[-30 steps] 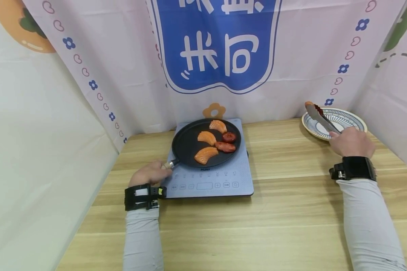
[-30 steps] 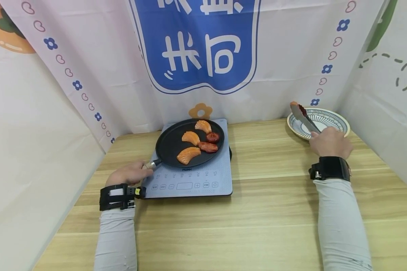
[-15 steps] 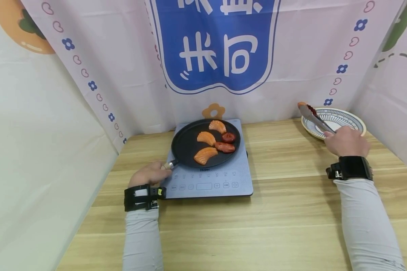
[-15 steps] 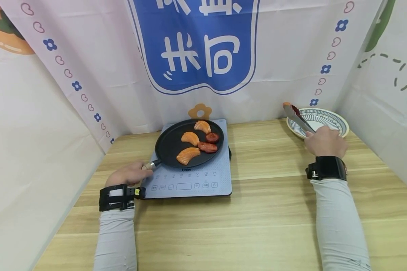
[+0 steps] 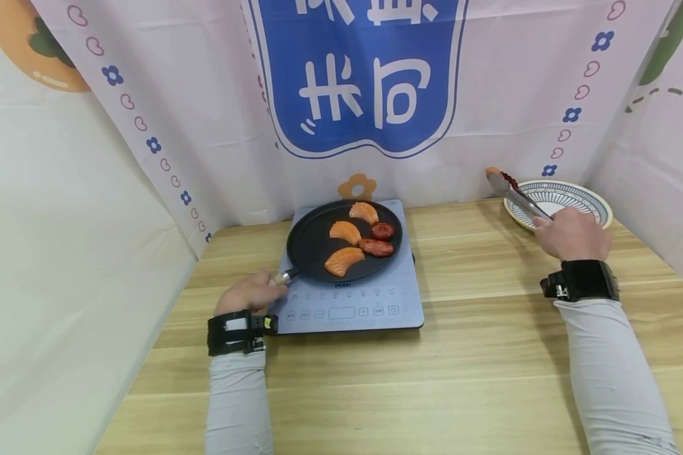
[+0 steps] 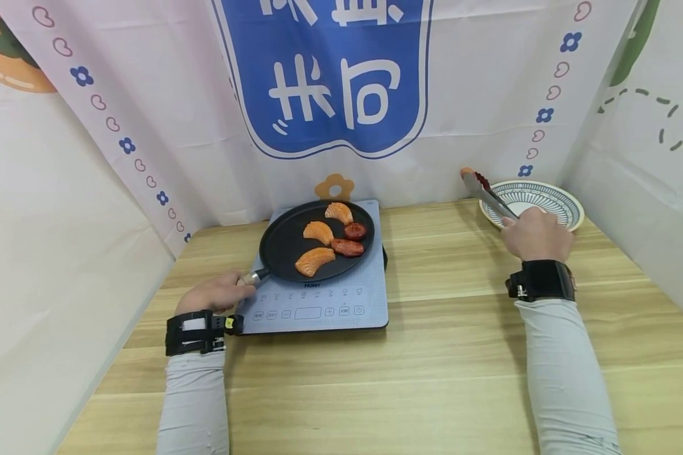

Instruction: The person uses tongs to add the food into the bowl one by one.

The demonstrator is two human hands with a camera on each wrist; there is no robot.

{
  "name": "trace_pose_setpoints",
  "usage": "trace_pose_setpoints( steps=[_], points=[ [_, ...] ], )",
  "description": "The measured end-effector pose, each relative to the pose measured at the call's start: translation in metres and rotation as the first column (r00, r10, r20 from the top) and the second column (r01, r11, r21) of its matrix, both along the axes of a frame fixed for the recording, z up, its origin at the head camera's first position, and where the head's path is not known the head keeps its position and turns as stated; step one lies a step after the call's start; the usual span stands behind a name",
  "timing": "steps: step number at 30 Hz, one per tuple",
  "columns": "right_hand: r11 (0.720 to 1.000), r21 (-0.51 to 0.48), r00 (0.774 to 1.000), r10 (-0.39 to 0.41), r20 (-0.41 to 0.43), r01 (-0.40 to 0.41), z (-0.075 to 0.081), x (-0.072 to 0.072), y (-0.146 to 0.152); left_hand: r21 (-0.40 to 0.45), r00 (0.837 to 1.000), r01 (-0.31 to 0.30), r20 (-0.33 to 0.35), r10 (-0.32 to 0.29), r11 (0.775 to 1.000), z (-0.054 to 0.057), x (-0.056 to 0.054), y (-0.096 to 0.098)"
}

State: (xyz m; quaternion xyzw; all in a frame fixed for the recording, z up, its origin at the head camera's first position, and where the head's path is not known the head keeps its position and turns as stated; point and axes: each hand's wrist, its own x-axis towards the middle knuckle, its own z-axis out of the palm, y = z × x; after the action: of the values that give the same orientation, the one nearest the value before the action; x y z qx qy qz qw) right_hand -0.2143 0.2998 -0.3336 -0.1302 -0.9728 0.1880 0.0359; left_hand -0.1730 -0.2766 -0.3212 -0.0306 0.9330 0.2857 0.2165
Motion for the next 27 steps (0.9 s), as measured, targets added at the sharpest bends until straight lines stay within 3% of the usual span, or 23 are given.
trace_pose_setpoints(
  steps=[6, 16, 27],
  points=[
    [1.0, -0.003, 1.0, 0.01, -0.001, -0.01, 0.001, 0.0, -0.004, -0.005, 1.0, 0.008, -0.005, -0.008, 1.0, 0.0, 0.001, 0.001],
    [0.999, 0.0, 0.995, 0.047, -0.092, -0.047, 0.004, 0.001, -0.012, -0.012, 1.0, 0.01, -0.004, -0.01, 1.0, 0.002, 0.001, 0.002],
    [0.996, 0.023, 0.988, 0.086, -0.131, -0.084, 0.008, 0.004, -0.023, -0.016, 1.0, 0.015, -0.003, -0.015, 1.0, 0.002, 0.003, 0.002]
  ],
)
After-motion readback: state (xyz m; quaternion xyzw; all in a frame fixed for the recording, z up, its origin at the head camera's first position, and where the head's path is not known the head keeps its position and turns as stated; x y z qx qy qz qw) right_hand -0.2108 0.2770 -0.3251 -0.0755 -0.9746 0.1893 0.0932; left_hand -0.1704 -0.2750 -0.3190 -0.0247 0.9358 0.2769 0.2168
